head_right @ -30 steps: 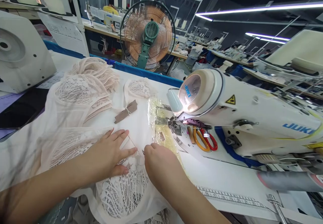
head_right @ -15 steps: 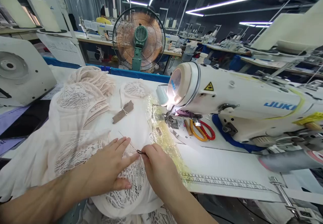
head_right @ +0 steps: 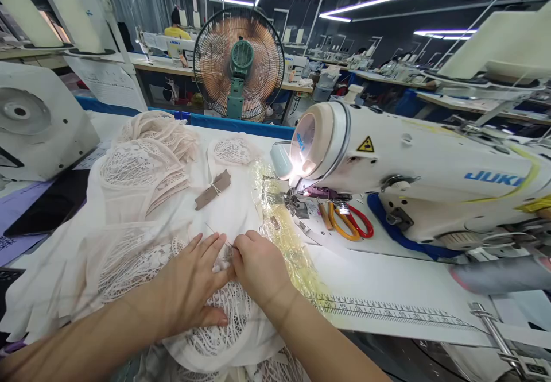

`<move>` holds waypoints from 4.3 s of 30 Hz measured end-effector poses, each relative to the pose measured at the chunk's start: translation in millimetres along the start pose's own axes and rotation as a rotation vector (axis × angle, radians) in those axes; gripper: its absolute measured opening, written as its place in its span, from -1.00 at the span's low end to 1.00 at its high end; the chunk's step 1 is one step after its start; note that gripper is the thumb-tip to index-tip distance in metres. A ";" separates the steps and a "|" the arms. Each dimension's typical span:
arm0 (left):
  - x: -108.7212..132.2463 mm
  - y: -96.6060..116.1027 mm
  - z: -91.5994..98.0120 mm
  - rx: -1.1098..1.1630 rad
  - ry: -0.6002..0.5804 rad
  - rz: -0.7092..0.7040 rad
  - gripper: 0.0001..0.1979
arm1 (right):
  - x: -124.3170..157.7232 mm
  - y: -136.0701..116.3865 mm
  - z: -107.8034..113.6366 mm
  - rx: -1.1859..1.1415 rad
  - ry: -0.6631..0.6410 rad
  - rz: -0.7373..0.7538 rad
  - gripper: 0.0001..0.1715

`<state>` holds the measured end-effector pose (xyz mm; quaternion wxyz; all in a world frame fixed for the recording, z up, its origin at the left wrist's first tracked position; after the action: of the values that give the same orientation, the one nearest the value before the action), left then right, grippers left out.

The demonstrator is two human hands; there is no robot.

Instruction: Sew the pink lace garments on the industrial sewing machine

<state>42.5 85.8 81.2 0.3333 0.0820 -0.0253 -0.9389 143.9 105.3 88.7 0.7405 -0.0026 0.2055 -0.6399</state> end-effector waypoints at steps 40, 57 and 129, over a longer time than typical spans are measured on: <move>-1.1 14.5 -0.4 -0.056 0.055 0.007 -0.25 | 46.2 23.7 21.9 -0.475 0.212 -0.143 -0.79; 0.5 7.5 3.7 0.044 -0.046 0.107 -0.27 | 5.4 -1.8 1.1 0.013 -0.072 0.001 -0.80; 3.9 29.6 -10.6 -0.108 0.028 0.086 -0.35 | 84.0 40.5 32.6 -0.661 0.243 -0.163 -0.81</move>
<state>59.7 60.5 73.3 0.3778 0.0761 0.0266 -0.9224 200.4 24.5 82.5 0.6164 -0.1824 0.4870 -0.5912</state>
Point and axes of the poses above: each hand's wrist, its own x-axis away from the middle knuckle, its own z-axis out of the back of the hand, y = z × x, the point moved 6 cm from there along -x, towards the middle knuckle, and after that the axes turned 15 degrees about y, right-handed, at the moved point
